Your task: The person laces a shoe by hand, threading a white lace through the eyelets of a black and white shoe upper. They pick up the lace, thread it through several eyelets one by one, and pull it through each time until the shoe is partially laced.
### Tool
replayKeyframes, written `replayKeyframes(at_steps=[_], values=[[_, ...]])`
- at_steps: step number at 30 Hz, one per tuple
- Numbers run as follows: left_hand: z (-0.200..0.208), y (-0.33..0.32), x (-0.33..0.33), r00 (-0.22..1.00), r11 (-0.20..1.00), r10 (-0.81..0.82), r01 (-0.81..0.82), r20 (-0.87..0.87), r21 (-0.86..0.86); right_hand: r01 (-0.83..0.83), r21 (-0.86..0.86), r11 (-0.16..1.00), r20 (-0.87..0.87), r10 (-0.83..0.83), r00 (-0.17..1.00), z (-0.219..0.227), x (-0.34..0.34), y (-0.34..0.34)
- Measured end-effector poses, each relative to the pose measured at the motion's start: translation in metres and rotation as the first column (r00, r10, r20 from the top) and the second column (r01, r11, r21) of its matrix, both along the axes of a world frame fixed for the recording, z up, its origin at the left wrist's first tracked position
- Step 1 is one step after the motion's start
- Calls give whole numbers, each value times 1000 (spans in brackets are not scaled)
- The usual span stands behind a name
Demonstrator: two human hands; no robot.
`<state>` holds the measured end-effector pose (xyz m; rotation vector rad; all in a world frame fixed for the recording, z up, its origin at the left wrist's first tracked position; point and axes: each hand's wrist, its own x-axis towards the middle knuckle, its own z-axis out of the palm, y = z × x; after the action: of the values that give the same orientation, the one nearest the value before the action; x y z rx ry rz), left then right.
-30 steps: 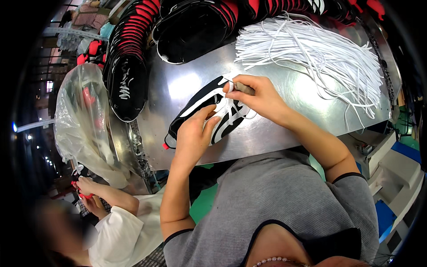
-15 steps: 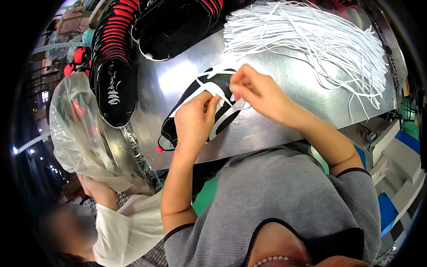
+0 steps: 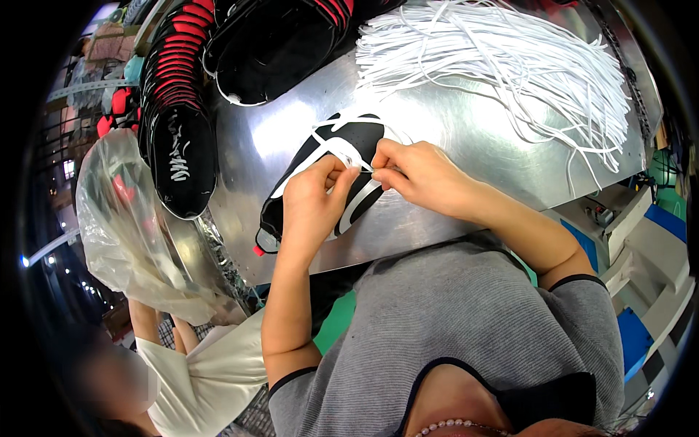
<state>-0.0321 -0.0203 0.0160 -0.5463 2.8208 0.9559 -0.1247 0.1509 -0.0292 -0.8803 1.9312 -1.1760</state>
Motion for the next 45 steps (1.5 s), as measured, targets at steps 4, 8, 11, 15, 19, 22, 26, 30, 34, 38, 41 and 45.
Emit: replayKeyframes(at_steps=[4, 8, 11, 15, 19, 22, 26, 30, 34, 38, 41, 45], values=[[-8, -3, 10, 970, 985, -164, 172, -179, 30, 36, 4, 999, -17, -36, 999, -6, 1, -11], [-9, 6, 12, 956, 974, -222, 209, -191, -85, 112, 6, 994, -164, -110, 980, -10, 16, -30], [-11, 4, 19, 943, 967, -239, 208, -233, -147, 70, 0, 998, -154, -69, 986, -7, 18, -24], [-2, 0, 39, 911, 891, -355, 260, -212, -373, -72, 24, 997, -143, 74, 987, 25, -10, 36], [-5, 5, 47, 770, 803, -531, 324, -354, -500, 346, -178, 921, 137, -325, 936, 31, -60, 62], [-3, 16, 37, 770, 814, -532, 350, -353, -463, 333, -261, 906, 209, -284, 936, -11, -51, 34], [3, -5, 39, 976, 962, -191, 207, -104, 177, 346, -197, 917, 199, -308, 930, 6, -29, 23], [4, -25, 26, 906, 688, -138, -203, 400, 697, 357, -332, 873, 63, -358, 932, -5, -19, 16], [-11, -21, 15, 908, 513, -78, -317, 412, 797, 370, -355, 859, 68, -371, 926, -15, -10, 11], [-19, -23, 14, 935, 635, 256, -355, 247, 686, 417, -343, 841, 193, -372, 908, -21, -16, 11], [-29, -27, 12, 958, 823, 287, -241, -11, 515, 473, -181, 862, 372, -385, 845, -13, -23, 14], [-23, -25, 12, 986, 799, 158, -156, 47, 580, 479, -96, 873, 457, -389, 800, -22, -24, 16]])
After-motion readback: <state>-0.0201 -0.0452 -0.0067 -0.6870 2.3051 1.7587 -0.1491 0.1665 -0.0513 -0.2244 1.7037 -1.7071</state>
